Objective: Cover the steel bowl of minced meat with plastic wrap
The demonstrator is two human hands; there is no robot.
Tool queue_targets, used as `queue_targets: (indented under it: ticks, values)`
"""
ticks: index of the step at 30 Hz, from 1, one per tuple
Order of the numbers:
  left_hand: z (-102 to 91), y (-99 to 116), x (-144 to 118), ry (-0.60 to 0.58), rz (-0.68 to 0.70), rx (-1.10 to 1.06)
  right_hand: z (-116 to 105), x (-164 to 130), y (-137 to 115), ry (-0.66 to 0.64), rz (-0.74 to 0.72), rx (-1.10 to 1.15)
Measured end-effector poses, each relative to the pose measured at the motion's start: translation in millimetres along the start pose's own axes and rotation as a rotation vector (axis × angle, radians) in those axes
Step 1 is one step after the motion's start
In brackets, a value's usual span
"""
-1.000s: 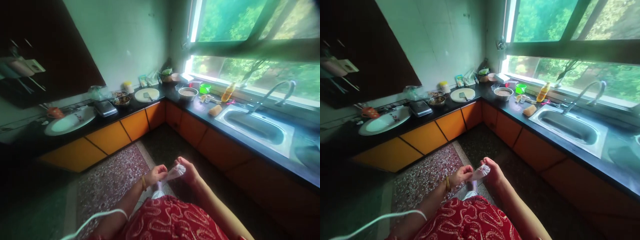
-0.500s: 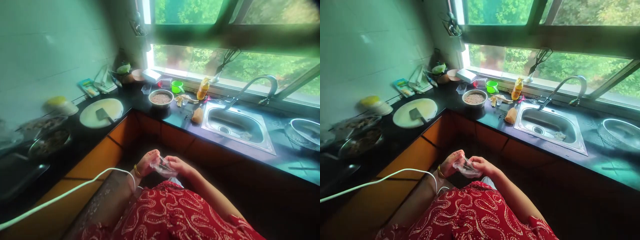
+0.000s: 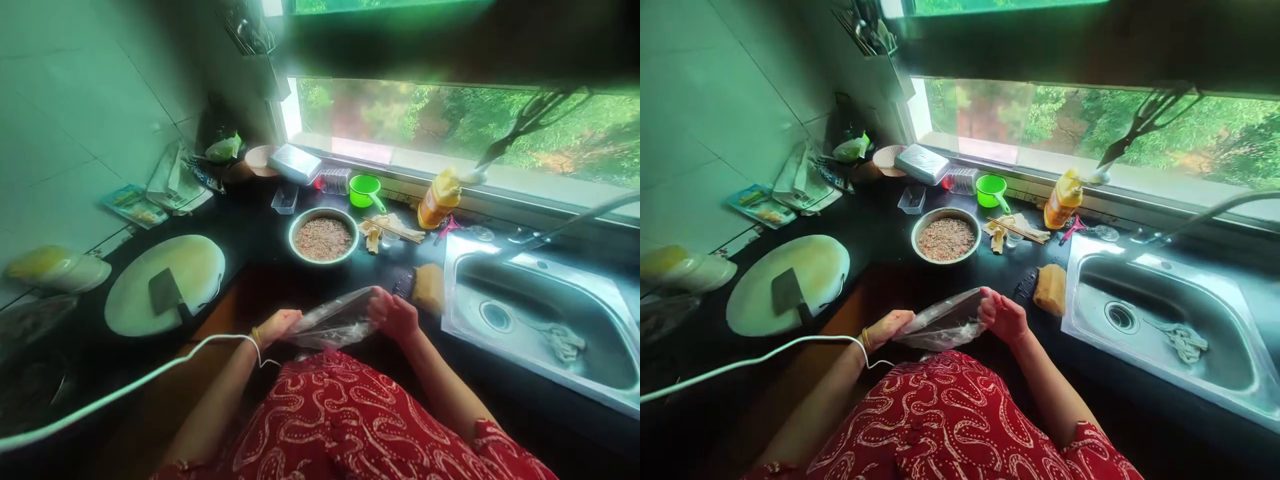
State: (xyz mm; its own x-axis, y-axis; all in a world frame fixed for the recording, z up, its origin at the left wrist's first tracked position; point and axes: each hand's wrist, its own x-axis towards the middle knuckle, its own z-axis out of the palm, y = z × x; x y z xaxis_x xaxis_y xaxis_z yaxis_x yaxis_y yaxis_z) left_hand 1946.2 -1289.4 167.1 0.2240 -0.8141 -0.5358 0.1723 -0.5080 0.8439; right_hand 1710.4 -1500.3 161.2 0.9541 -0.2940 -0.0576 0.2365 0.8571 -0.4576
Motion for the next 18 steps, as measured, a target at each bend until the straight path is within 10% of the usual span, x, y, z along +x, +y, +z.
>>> queue_targets:
  ticks: [5, 11, 18]
  values:
    - [-59.5, 39, 49, -0.094, -0.01, -0.408, -13, 55, -34, 0.195, -0.02, -0.095]
    - [-142.6, 151, 180, -0.065, 0.001, -0.868, -12, 194, -94, 0.503, -0.181, -0.25]
    - [-190.9, 279, 302, -0.224, -0.032, -0.88, -26, 343, -195, 0.415, -0.322, -0.331]
